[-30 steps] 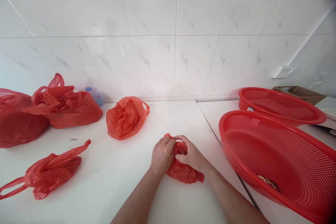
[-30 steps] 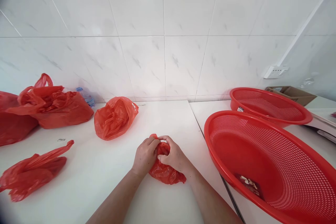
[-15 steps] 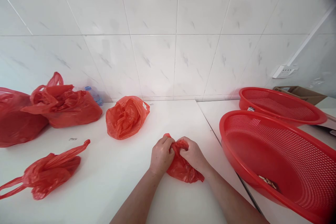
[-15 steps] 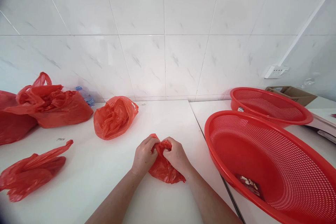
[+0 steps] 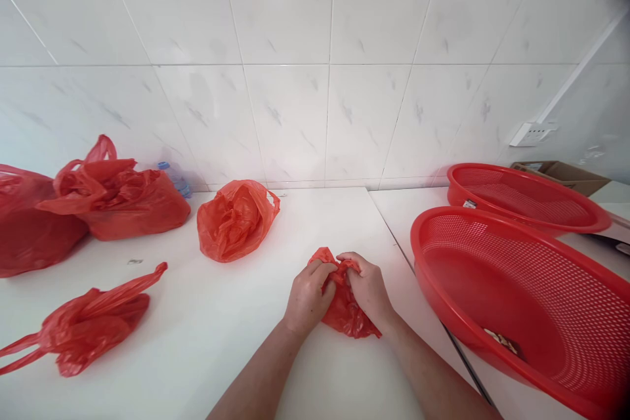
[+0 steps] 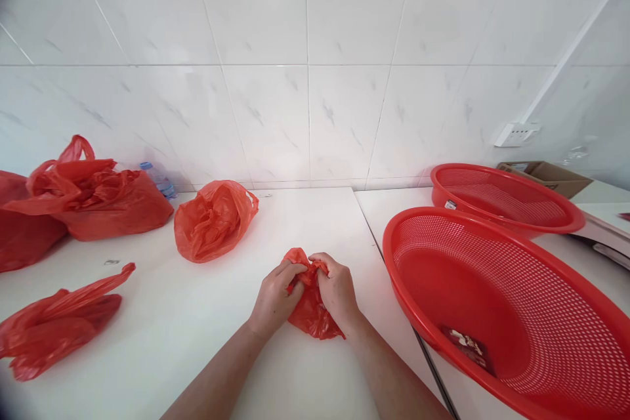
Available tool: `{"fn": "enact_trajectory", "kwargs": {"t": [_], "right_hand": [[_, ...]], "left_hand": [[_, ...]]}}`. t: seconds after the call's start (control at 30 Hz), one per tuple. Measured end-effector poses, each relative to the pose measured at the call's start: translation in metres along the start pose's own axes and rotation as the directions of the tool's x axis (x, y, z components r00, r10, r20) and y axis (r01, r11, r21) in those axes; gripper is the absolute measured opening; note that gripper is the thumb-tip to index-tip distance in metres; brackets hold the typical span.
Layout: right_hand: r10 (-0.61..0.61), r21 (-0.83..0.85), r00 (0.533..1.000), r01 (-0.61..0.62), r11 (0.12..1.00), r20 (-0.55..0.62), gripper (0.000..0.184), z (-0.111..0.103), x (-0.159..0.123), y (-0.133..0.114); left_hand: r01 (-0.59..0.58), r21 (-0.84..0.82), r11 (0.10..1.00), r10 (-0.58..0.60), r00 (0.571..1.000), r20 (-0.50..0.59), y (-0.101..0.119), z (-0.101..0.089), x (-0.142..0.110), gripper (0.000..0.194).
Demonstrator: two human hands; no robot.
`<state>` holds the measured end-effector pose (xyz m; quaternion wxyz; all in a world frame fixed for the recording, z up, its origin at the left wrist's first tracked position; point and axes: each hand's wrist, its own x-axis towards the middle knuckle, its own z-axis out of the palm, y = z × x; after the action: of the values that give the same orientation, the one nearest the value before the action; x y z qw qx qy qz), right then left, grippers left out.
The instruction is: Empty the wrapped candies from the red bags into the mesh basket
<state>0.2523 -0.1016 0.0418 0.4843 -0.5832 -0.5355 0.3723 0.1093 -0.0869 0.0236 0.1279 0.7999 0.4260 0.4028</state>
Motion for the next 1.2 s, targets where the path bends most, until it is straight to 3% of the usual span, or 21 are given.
{"fn": "enact_trajectory", "kwargs": {"t": [0.2,0.33,0.47,0.6,0.7,0.83,1.0,1.2], "right_hand": [[-0.019,0.166,0.998,0.009,0.986,0.055,0.03,-0.003,0.002,-0.002],[-0.067,0.355,0.982,0.0,0.935,0.175,0.027,-0.009,0.002,-0.009],[-0.047,0.626,0.956,-0.153,0.764,0.291,0.037,-0.017,0.006,-0.009],[-0.044,0.767,0.974,-0.148,0.624,0.223,0.034,-0.026,0.016,-0.001],[0.016,0.822,0.978,-0.183,0.54,0.208,0.027,-0.032,0.023,0.006],[0.075,0.846,0.982,-0.189,0.498,0.176,0.021,-0.039,0.029,0.011],[0.131,0.879,0.983,-0.172,0.444,0.126,0.01,-0.045,0.038,0.019],[0.231,0.902,0.962,-0.224,0.369,0.145,0.007,-0.045,0.048,0.033]], "left_hand": [[-0.038,-0.031,0.999,0.038,0.999,0.016,-0.001,0.0,0.0,0.033],[-0.011,0.003,1.0,0.011,1.0,-0.009,-0.005,-0.004,0.001,0.03],[0.065,0.022,0.998,-0.064,0.996,-0.066,-0.01,-0.012,0.003,0.04],[0.139,0.007,0.99,-0.137,0.978,-0.159,-0.019,-0.018,0.004,0.048],[0.15,0.015,0.989,-0.142,0.961,-0.238,-0.028,-0.023,0.006,0.041],[0.172,0.002,0.985,-0.161,0.926,-0.342,-0.041,-0.034,0.01,0.024],[0.273,0.01,0.962,-0.231,0.833,-0.502,-0.059,-0.052,0.011,0.014],[0.357,-0.022,0.934,-0.309,0.774,-0.553,-0.067,-0.058,0.01,0.012]]}}
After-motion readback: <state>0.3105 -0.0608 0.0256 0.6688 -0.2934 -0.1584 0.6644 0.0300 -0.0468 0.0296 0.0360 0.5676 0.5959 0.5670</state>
